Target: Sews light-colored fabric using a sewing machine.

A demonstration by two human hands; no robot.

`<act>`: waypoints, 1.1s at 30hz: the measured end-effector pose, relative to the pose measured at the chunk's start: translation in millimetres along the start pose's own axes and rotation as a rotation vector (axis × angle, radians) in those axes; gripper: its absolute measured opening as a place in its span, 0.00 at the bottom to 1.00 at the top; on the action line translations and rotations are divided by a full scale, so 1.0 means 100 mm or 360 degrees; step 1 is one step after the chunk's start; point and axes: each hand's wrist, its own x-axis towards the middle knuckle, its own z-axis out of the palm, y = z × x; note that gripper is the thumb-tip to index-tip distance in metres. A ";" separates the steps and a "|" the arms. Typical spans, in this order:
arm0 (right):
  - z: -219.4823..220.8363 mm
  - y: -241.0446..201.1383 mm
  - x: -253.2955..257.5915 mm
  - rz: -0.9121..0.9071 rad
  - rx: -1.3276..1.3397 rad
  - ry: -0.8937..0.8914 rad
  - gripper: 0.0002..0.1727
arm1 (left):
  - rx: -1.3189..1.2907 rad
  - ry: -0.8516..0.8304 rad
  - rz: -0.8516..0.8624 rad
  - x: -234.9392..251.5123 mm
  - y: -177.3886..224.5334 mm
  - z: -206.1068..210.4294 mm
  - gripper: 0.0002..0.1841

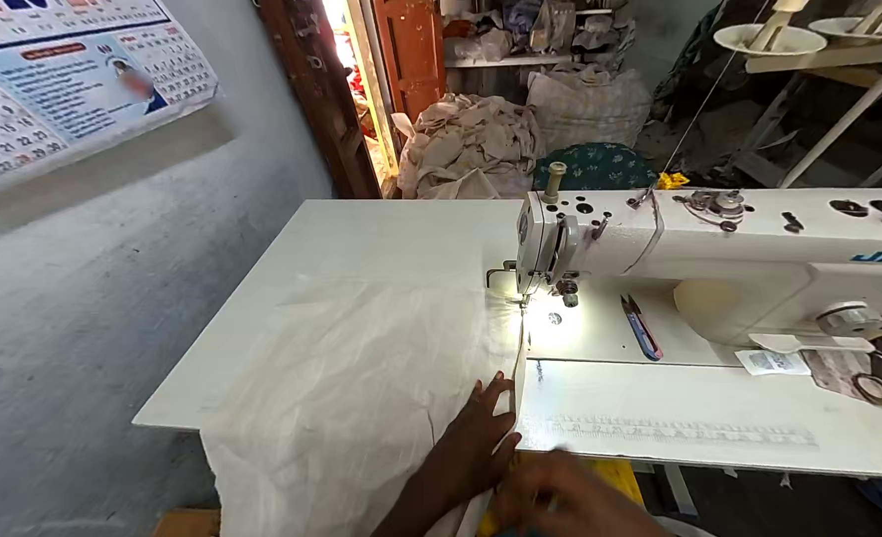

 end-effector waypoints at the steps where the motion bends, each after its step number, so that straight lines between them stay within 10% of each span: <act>1: -0.13 0.11 0.08 0.0187 -0.0149 0.0429 0.16 | 0.0008 0.0050 -0.0023 -0.01 0.07 0.05 0.16; 3: -0.25 0.43 0.38 0.0540 -0.0630 0.0978 0.18 | 0.0153 -0.0028 -0.0175 0.04 0.32 0.15 0.15; 7: -0.38 0.70 0.95 0.0878 -0.0898 0.1105 0.19 | 0.0348 -0.0226 -0.0550 0.14 0.77 0.26 0.16; 22: -0.36 0.90 1.07 0.0755 -0.0970 0.1405 0.12 | 0.0206 0.0425 -0.0383 0.18 0.46 0.41 0.16; 33: -0.32 0.93 1.02 0.0734 -0.0921 0.1364 0.14 | 0.0074 0.0192 -0.0119 0.20 0.13 0.26 0.19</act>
